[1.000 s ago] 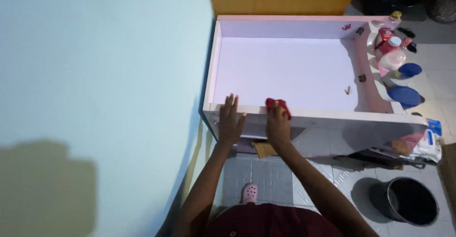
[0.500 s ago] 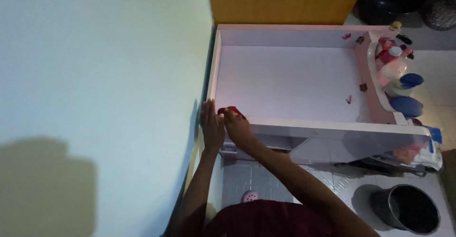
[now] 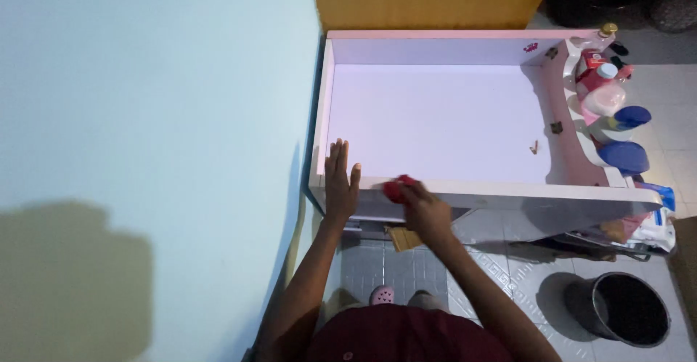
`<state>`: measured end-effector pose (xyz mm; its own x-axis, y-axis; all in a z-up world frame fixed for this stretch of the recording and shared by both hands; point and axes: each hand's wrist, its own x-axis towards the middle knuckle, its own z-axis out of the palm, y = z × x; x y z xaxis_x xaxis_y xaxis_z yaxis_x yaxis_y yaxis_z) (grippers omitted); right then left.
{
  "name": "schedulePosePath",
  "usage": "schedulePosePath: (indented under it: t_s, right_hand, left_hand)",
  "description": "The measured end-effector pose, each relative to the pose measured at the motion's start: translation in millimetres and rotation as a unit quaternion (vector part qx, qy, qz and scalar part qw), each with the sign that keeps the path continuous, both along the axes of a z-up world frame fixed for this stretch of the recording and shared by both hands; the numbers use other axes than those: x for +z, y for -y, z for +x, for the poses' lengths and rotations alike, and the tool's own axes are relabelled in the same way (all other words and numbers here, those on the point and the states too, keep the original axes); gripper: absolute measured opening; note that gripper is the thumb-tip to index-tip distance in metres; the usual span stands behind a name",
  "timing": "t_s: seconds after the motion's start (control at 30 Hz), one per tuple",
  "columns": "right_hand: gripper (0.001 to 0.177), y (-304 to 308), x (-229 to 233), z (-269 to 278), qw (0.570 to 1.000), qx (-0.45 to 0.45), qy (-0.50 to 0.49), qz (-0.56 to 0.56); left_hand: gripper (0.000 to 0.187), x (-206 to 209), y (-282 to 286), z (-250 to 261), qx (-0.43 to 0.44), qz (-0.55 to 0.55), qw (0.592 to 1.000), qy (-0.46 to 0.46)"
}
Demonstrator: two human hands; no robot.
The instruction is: Cleaning a white furniture surface with a red cloth and water.
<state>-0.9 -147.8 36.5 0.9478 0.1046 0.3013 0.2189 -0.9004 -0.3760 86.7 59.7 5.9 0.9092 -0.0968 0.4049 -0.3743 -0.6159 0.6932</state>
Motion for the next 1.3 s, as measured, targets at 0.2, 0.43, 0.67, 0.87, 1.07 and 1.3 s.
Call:
schedulePosePath:
  t_s: [0.2, 0.43, 0.67, 0.87, 1.07, 1.3]
  right_hand:
    - [0.038, 90.9, -17.8, -12.2, 0.991, -0.094, -0.057, 0.072]
    - [0.064, 118.0, 5.6, 16.8, 0.643, -0.1, -0.243, 0.719]
    - [0.07, 130.3, 39.6, 43.7, 0.573, 0.065, -0.229, 0.784]
    - [0.061, 170.5, 49.4, 75.0, 0.506, 0.097, -0.25, 0.82]
    - [0.038, 200.8, 49.4, 119.1, 0.579, 0.106, -0.217, 0.779]
    - [0.016, 234.4, 40.2, 158.6, 0.695, 0.109, -0.173, 0.689]
  left_hand:
    - [0.063, -1.5, 11.3, 1.7, -0.021, -0.048, 0.999, 0.013]
    - [0.055, -15.6, 66.8, 15.1, -0.077, -0.123, 0.989, -0.035]
    - [0.069, 31.5, 132.8, 29.3, -0.182, -0.264, 0.92, -0.224]
    - [0.071, 51.6, 181.2, 52.2, -0.068, -0.265, 0.952, -0.141]
    - [0.041, 68.9, 237.8, 72.2, -0.033, -0.16, 0.986, 0.008]
    - [0.036, 48.7, 269.5, 120.3, -0.013, -0.119, 0.988, 0.099]
